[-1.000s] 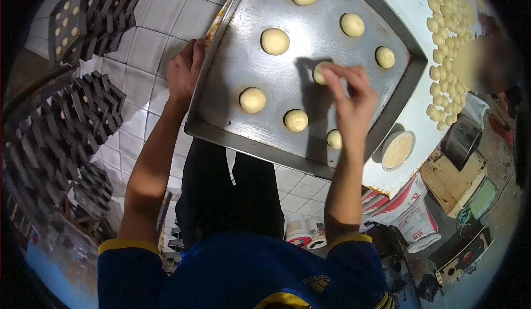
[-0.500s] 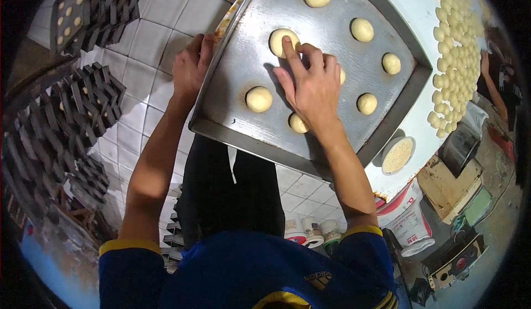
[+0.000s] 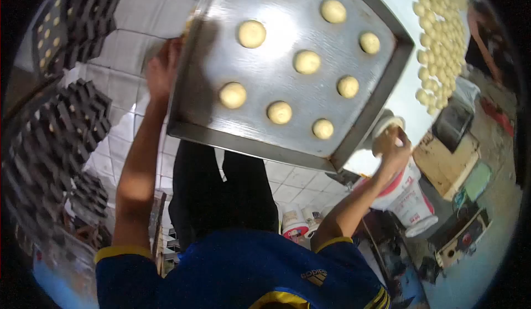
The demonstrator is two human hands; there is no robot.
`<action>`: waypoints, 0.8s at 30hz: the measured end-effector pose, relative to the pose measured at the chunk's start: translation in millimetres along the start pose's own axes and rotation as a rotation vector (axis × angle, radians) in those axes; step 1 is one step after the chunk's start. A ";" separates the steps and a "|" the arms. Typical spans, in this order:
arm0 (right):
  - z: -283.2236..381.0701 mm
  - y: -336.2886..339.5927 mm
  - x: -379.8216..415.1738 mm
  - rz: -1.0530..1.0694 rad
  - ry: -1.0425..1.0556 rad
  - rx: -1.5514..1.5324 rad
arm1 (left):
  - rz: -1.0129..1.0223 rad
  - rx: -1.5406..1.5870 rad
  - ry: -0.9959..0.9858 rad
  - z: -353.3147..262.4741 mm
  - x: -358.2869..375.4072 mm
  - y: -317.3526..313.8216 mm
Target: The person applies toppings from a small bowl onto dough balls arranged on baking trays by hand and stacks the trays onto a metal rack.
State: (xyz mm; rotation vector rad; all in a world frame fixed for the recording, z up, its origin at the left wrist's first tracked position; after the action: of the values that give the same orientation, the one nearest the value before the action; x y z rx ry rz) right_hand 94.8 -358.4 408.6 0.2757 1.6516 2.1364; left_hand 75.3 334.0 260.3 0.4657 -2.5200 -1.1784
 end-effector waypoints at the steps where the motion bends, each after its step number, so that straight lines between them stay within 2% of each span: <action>1: -2.3 -7.4 7.0 -0.001 -0.025 0.039 | 0.023 0.057 0.036 9.0 -1.7 -10.9; 3: -2.2 -15.7 10.1 0.019 0.025 0.109 | 0.067 0.099 0.126 -9.6 -0.3 -5.3; 5: 7.3 -11.2 11.9 0.037 -0.064 0.159 | 0.130 0.127 0.123 -14.9 0.1 -4.6; 9: 2.8 -4.7 13.7 -0.073 0.005 0.073 | 0.205 0.130 0.162 -22.0 2.4 -3.2; 10: -23.3 -6.5 7.5 -0.029 -0.081 -0.111 | 0.204 0.128 0.163 -19.8 2.8 -6.7; 12: -14.0 -5.9 12.4 0.070 -0.329 -0.480 | 0.130 0.290 0.121 -7.1 1.9 -12.5; 13: 22.9 -4.9 20.3 0.100 -0.344 -0.765 | 0.086 0.210 0.051 7.8 -1.5 -20.5; 14: 52.6 -11.3 23.5 0.153 -0.243 -0.824 | 0.042 0.120 -0.015 23.0 -4.4 -18.9; 15: 81.9 -18.8 28.9 0.205 -0.143 -0.888 | 0.011 0.125 0.033 1.1 0.2 -9.2; 17: 170.2 -32.2 61.4 0.415 -0.020 -0.797 | 0.062 -0.063 0.077 14.4 -0.3 -5.8; 18: 218.9 -41.9 83.7 0.503 0.089 -0.819 | 0.065 0.085 0.097 -28.8 3.2 4.1; 19: 247.6 -58.6 107.4 0.636 0.104 -0.805 | 0.053 0.072 0.104 -27.8 4.7 7.2; 21: 312.5 -76.1 147.1 0.656 0.613 -0.769 | 0.049 0.066 0.043 -29.0 4.2 6.4; 22: 333.5 -81.2 163.8 0.643 0.750 -0.746 | 0.070 0.073 0.050 -30.4 3.3 7.0; 24: 350.4 -99.9 188.6 0.629 0.886 -0.697 | 0.045 0.044 0.071 -33.4 4.3 8.5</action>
State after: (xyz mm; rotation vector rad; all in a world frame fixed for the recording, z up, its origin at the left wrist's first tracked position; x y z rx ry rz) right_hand 89.5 51.5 390.0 -0.5089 1.0866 3.4864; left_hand 84.0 314.8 287.9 0.4512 -2.4863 -1.0730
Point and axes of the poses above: each hand's wrist, its own x-axis away from the middle knuckle, its own y-axis out of the back of the hand, z = x × y, the point moved 7 cm from there along -x, towards the middle knuckle, and after that the axes turned 6 degrees about -x, right-handed, at the moved point
